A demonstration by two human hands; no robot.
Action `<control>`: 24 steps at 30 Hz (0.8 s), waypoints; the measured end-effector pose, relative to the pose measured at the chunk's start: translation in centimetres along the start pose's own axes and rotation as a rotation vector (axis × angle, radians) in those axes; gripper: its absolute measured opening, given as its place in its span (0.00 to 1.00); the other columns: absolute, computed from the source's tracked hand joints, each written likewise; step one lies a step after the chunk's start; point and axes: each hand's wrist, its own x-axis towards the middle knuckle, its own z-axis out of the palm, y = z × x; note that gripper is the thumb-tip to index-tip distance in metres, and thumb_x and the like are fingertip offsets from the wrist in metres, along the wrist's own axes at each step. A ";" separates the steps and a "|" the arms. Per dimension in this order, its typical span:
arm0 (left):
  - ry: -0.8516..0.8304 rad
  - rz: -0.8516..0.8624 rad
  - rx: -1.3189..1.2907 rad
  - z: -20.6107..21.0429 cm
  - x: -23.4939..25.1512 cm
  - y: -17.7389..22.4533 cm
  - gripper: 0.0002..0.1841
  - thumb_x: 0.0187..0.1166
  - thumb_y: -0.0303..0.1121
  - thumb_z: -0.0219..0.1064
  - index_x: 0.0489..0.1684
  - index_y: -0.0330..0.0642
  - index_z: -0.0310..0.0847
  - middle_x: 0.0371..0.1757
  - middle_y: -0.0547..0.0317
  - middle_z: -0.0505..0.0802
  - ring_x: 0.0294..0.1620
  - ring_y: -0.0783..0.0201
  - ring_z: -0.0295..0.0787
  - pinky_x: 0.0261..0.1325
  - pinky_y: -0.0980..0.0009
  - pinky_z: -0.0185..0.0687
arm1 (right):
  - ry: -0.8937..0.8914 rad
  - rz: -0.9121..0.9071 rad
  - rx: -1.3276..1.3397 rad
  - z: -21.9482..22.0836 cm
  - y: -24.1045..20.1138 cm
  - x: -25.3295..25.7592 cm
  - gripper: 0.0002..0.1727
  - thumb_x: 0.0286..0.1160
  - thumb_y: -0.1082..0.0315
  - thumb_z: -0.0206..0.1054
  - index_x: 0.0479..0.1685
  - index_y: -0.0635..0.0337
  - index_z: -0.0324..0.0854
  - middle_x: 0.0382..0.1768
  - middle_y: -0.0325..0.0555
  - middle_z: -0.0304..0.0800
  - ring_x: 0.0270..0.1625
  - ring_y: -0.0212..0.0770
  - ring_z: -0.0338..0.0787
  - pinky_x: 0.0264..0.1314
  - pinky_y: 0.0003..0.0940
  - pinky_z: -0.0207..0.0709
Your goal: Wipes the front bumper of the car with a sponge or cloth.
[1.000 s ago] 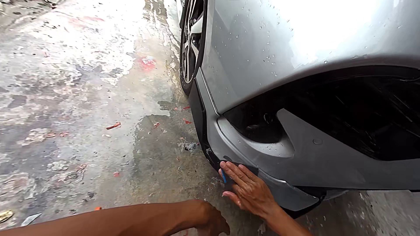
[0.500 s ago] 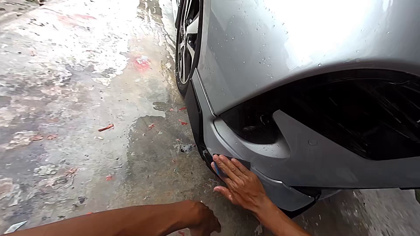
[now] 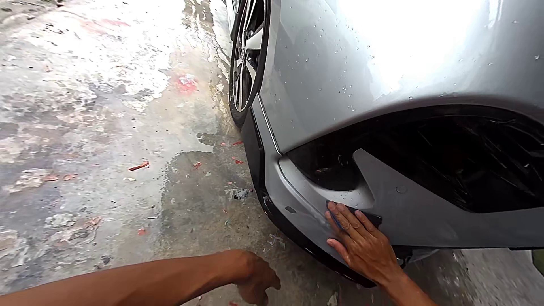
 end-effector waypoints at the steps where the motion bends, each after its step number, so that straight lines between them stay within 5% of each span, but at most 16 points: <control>1: 0.001 -0.029 -0.010 0.0 -0.8 -1.5 0.28 0.88 0.43 0.61 0.88 0.51 0.67 0.69 0.34 0.87 0.69 0.34 0.85 0.70 0.32 0.74 | -0.001 -0.001 -0.034 -0.3 0.5 -1.9 0.34 0.90 0.41 0.43 0.87 0.48 0.70 0.90 0.33 0.65 0.92 0.32 0.60 0.96 0.38 0.44; 3: -0.003 -0.094 -0.018 -0.9 -2.7 -2.3 0.28 0.88 0.40 0.61 0.89 0.50 0.66 0.69 0.34 0.87 0.68 0.34 0.85 0.69 0.33 0.74 | 0.008 0.046 -0.028 0.3 -0.4 -2.2 0.37 0.88 0.39 0.43 0.87 0.50 0.70 0.91 0.34 0.64 0.93 0.33 0.58 0.96 0.40 0.39; 6: 0.001 -0.064 0.005 -1.6 -1.8 0.1 0.28 0.89 0.38 0.60 0.89 0.48 0.65 0.69 0.30 0.86 0.70 0.32 0.83 0.71 0.33 0.72 | 0.017 0.146 0.132 1.9 -4.8 5.2 0.41 0.85 0.33 0.44 0.85 0.51 0.73 0.89 0.39 0.68 0.91 0.38 0.64 0.94 0.45 0.51; 9: -0.016 0.007 0.063 -0.8 0.6 2.1 0.27 0.90 0.43 0.58 0.88 0.49 0.67 0.67 0.30 0.87 0.70 0.33 0.83 0.71 0.34 0.72 | -0.019 0.194 0.239 3.0 -6.7 10.8 0.44 0.83 0.30 0.44 0.88 0.51 0.68 0.93 0.38 0.58 0.94 0.38 0.55 0.96 0.47 0.48; 12: 0.029 -0.016 -0.035 0.9 -0.1 -1.4 0.28 0.88 0.46 0.61 0.88 0.53 0.68 0.70 0.36 0.88 0.71 0.35 0.84 0.73 0.33 0.72 | 0.053 0.142 0.105 1.7 -4.4 6.5 0.39 0.85 0.36 0.47 0.85 0.51 0.73 0.86 0.39 0.72 0.88 0.39 0.71 0.91 0.44 0.59; 14: 0.016 -0.081 -0.061 0.9 -2.9 -3.7 0.27 0.88 0.41 0.61 0.87 0.50 0.68 0.69 0.36 0.88 0.69 0.35 0.85 0.71 0.34 0.73 | 0.049 0.147 -0.016 1.0 -4.0 3.2 0.39 0.87 0.37 0.44 0.83 0.55 0.74 0.83 0.42 0.76 0.85 0.40 0.74 0.90 0.41 0.56; 17: 0.005 -0.122 -0.071 -0.2 -3.9 -3.5 0.28 0.89 0.37 0.60 0.89 0.47 0.65 0.69 0.32 0.86 0.70 0.34 0.84 0.71 0.34 0.72 | 0.071 0.217 0.146 2.2 -6.7 6.7 0.43 0.82 0.33 0.49 0.75 0.62 0.82 0.82 0.55 0.76 0.84 0.50 0.76 0.89 0.47 0.62; 19: 0.017 -0.068 -0.052 -0.3 -1.9 -1.8 0.28 0.89 0.37 0.61 0.88 0.45 0.66 0.69 0.29 0.86 0.71 0.32 0.82 0.72 0.33 0.71 | 0.076 0.253 0.245 3.4 -8.1 11.2 0.42 0.80 0.29 0.50 0.71 0.56 0.86 0.87 0.52 0.70 0.89 0.51 0.69 0.91 0.49 0.60; 21: 0.017 -0.018 -0.020 -0.2 -1.0 -0.3 0.27 0.90 0.40 0.60 0.88 0.46 0.66 0.68 0.30 0.86 0.70 0.33 0.82 0.72 0.35 0.71 | 0.033 0.244 0.286 3.5 -7.9 13.1 0.41 0.82 0.30 0.48 0.80 0.52 0.78 0.92 0.44 0.60 0.93 0.45 0.59 0.94 0.46 0.55; 24: 0.045 -0.016 -0.085 -0.3 -2.9 -1.9 0.28 0.90 0.41 0.60 0.89 0.48 0.65 0.72 0.33 0.86 0.72 0.34 0.83 0.75 0.35 0.71 | 0.100 0.240 0.171 2.9 -6.5 10.5 0.36 0.85 0.39 0.50 0.77 0.56 0.81 0.83 0.45 0.77 0.85 0.45 0.75 0.87 0.46 0.66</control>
